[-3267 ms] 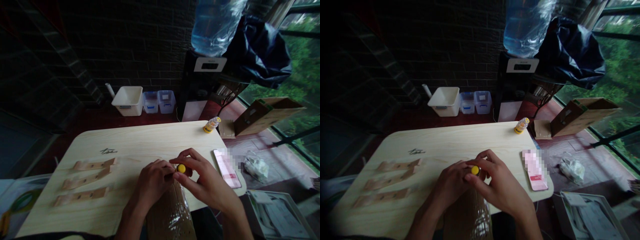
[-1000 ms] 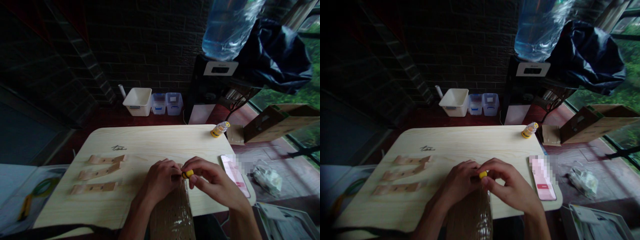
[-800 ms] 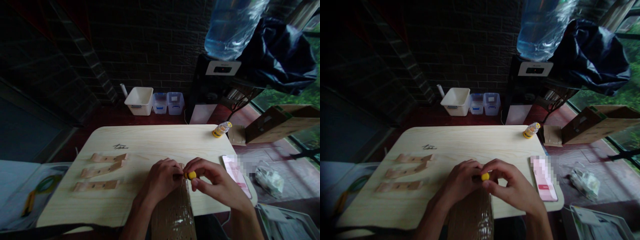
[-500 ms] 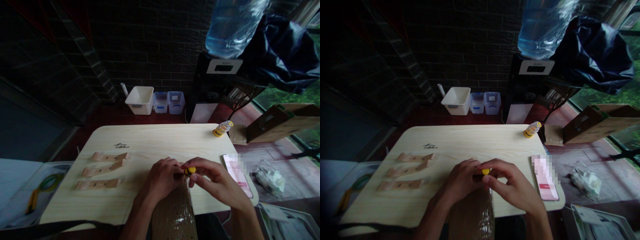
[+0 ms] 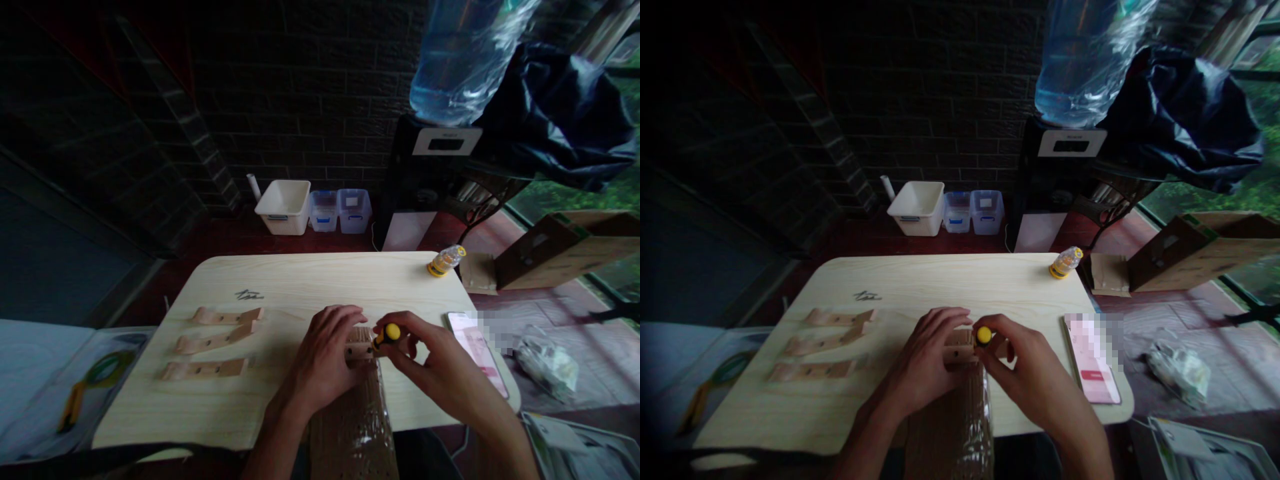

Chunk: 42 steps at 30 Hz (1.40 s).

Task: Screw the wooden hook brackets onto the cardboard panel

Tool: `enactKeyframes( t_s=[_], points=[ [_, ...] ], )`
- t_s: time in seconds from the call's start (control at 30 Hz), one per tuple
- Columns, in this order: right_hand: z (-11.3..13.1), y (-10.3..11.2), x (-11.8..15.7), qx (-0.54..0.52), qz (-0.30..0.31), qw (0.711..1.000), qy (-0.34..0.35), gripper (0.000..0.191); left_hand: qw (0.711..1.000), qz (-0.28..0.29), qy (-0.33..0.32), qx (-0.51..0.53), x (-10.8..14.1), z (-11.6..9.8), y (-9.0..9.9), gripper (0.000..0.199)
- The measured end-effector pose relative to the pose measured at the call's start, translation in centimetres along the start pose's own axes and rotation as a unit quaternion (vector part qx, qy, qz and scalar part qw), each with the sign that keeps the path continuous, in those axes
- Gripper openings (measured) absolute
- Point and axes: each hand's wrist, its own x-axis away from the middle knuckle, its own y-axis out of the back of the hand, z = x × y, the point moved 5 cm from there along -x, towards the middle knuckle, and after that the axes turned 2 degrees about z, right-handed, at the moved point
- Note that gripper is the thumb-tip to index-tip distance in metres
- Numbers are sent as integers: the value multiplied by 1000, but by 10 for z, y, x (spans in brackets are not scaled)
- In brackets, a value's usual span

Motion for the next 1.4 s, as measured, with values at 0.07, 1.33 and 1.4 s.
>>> enactKeyframes(
  t_s=[0.07, 1.33, 1.4],
  points=[
    [5, 0, 1, 24, -9, 1000, 7, 19, 998, -51, 17, -13, 11, 5, 3, 64],
    [64, 6, 98, 287, 87, 954, -5, 18, 986, -86, -4, -141, 126, -70, -19, 42],
    [69, 4, 101, 304, 89, 949, 4, 18, 990, -43, -33, -130, 122, -68, -12, 36]
  ],
)
